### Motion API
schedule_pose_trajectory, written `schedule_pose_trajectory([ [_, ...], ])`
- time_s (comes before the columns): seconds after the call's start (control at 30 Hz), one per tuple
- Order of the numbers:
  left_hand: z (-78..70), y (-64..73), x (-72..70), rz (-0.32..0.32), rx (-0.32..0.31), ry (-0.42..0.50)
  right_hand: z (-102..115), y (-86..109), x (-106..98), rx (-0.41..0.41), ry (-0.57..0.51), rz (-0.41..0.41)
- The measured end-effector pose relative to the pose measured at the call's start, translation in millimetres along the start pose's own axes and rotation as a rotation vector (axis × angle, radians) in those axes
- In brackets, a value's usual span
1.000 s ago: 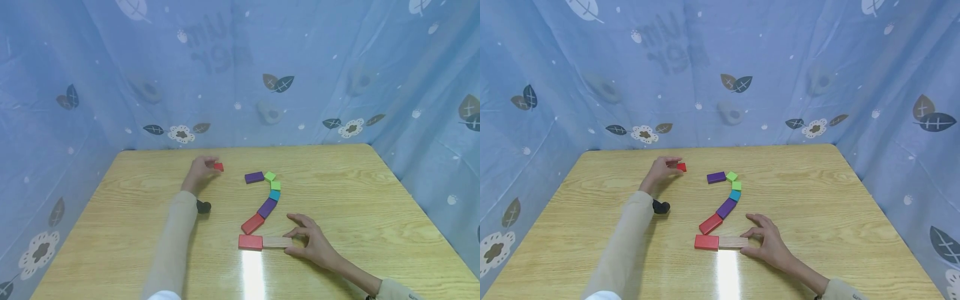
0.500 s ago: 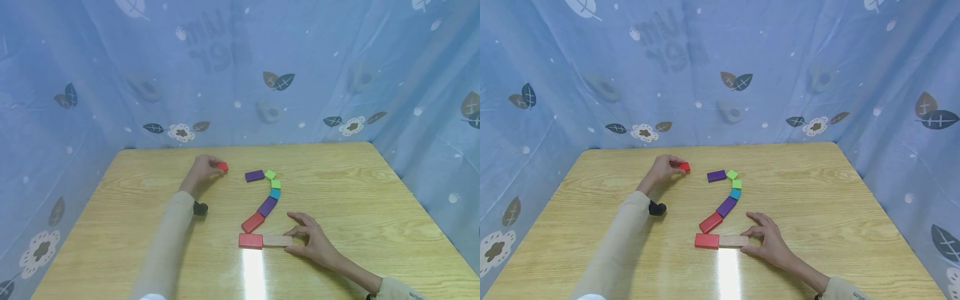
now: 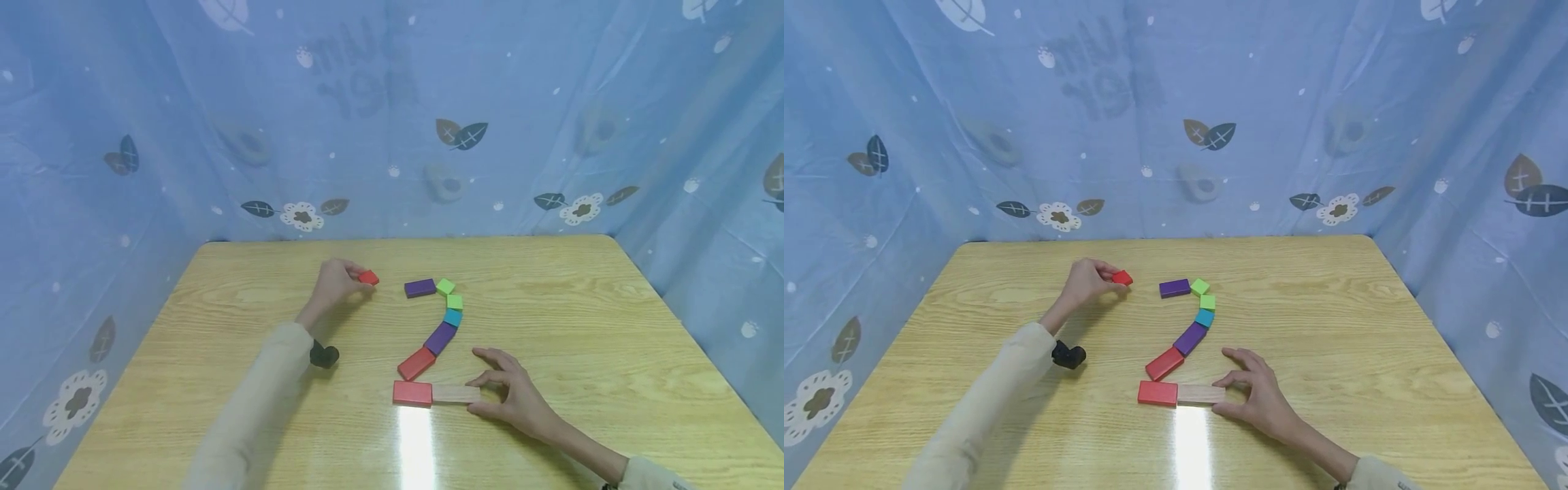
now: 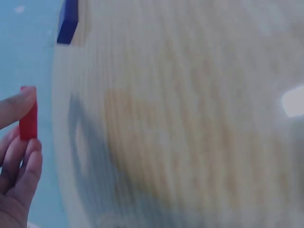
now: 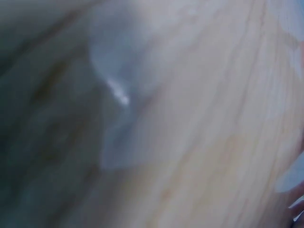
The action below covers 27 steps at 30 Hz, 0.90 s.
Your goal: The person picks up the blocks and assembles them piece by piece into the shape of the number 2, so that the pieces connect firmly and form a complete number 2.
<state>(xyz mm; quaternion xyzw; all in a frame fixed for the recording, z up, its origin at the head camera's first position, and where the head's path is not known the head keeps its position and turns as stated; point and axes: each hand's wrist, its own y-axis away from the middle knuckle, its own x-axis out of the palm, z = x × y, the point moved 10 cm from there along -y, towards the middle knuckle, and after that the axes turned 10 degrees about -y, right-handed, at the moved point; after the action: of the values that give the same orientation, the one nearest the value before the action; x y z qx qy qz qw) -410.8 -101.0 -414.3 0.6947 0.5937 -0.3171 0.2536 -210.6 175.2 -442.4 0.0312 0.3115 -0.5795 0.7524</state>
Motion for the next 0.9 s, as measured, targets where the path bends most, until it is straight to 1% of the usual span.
schedule_pose_trajectory([
  [0.1,-1.5,5.3,1.2,-0.045,-0.032,0.006,0,0.0,-1,0.002,-0.004,0.000],
  [0.2,-4.8,10.6,5.5,-0.066,-0.049,0.007,0,-0.1,-2,0.004,-0.001,-0.001],
  [0.27,-7.4,14.0,9.3,-0.074,-0.053,0.014,0,-0.3,-3,0.003,0.001,-0.003],
  [0.37,-12.5,17.6,14.3,-0.091,-0.036,0.023,1,-0.6,-4,0.001,0.003,-0.006],
  [0.5,-16.0,20.2,22.8,-0.097,-0.023,-0.001,1,-0.3,-4,0.003,-0.007,-0.010],
  [0.63,-17.4,21.2,32.1,-0.075,-0.022,-0.031,2,0.7,-3,0.009,-0.015,-0.010],
  [0.9,-19.9,20.8,39.6,-0.063,-0.009,-0.056,-1,3.0,1,0.018,-0.024,-0.011],
])
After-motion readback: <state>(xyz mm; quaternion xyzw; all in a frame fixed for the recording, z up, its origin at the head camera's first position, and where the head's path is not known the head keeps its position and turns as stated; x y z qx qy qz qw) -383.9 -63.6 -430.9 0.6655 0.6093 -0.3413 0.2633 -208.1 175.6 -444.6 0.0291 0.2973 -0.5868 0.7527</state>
